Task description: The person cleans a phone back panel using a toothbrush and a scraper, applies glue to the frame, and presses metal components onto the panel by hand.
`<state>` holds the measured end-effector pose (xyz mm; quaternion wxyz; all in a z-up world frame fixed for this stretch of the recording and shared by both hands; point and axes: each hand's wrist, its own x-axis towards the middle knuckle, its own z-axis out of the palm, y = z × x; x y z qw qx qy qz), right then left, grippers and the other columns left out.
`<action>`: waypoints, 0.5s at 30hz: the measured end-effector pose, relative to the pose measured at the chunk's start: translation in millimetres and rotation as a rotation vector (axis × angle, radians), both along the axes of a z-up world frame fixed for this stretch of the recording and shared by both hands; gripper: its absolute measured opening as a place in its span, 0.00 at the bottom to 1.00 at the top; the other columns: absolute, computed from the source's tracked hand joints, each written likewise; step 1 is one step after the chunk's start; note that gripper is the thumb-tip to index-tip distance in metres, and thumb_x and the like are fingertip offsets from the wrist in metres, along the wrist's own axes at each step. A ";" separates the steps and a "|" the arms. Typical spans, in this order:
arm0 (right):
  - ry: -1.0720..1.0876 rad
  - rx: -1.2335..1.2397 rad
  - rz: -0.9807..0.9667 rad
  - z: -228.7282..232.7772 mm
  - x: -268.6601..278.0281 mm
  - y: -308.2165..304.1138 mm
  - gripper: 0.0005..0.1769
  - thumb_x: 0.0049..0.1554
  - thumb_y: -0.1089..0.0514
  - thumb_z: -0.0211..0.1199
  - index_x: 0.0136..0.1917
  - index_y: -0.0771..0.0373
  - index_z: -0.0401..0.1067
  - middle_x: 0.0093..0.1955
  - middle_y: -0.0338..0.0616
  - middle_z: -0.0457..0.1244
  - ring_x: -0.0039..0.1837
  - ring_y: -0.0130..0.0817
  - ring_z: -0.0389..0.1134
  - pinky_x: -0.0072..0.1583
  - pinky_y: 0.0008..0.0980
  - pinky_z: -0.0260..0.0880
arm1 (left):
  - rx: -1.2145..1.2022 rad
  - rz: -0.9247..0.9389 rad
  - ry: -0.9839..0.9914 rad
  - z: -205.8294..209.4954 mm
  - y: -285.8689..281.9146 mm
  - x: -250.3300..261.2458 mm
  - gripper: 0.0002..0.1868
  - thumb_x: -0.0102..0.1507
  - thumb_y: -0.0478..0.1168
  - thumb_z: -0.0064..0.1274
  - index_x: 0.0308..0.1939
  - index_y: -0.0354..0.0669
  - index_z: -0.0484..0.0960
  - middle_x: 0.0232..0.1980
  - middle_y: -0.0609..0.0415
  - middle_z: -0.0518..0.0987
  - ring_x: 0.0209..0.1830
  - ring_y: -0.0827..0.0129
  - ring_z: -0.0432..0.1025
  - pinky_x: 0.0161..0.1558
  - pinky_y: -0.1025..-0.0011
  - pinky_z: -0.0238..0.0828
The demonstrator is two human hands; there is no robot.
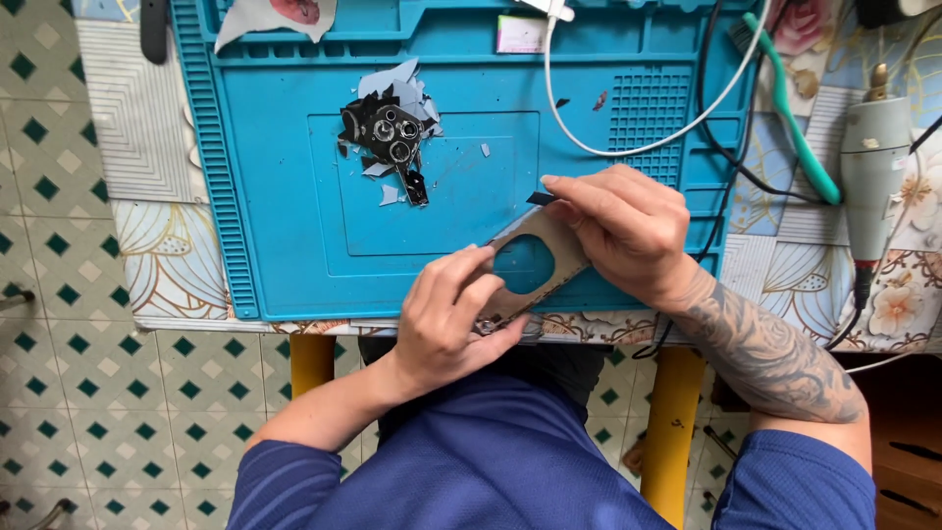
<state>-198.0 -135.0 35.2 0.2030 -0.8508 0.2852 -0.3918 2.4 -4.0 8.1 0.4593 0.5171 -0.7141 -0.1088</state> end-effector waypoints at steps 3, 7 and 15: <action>-0.083 -0.022 -0.051 4.7 -7.8 1.0 0.09 0.64 0.66 0.67 0.57 0.70 0.82 0.47 0.51 0.74 0.43 0.45 0.75 0.46 0.39 0.76 | -0.075 0.100 0.030 18.4 2.3 6.4 0.21 0.53 0.42 0.75 0.43 0.41 0.82 0.54 0.39 0.81 0.49 0.44 0.80 0.50 0.54 0.79; -0.179 0.325 0.015 24.2 -16.1 3.4 0.12 0.64 0.69 0.67 0.60 0.72 0.78 0.41 0.53 0.70 0.39 0.43 0.73 0.46 0.39 0.78 | -0.158 0.230 -0.023 20.2 16.9 -0.4 0.20 0.52 0.42 0.75 0.40 0.43 0.81 0.56 0.37 0.79 0.48 0.43 0.79 0.49 0.53 0.79; -0.359 1.266 0.375 22.7 -9.0 24.2 0.17 0.57 0.65 0.68 0.60 0.70 0.75 0.37 0.45 0.70 0.42 0.25 0.70 0.48 0.28 0.73 | -0.265 0.297 0.053 29.0 7.3 -39.8 0.19 0.53 0.42 0.74 0.39 0.45 0.78 0.58 0.39 0.76 0.50 0.43 0.77 0.49 0.53 0.79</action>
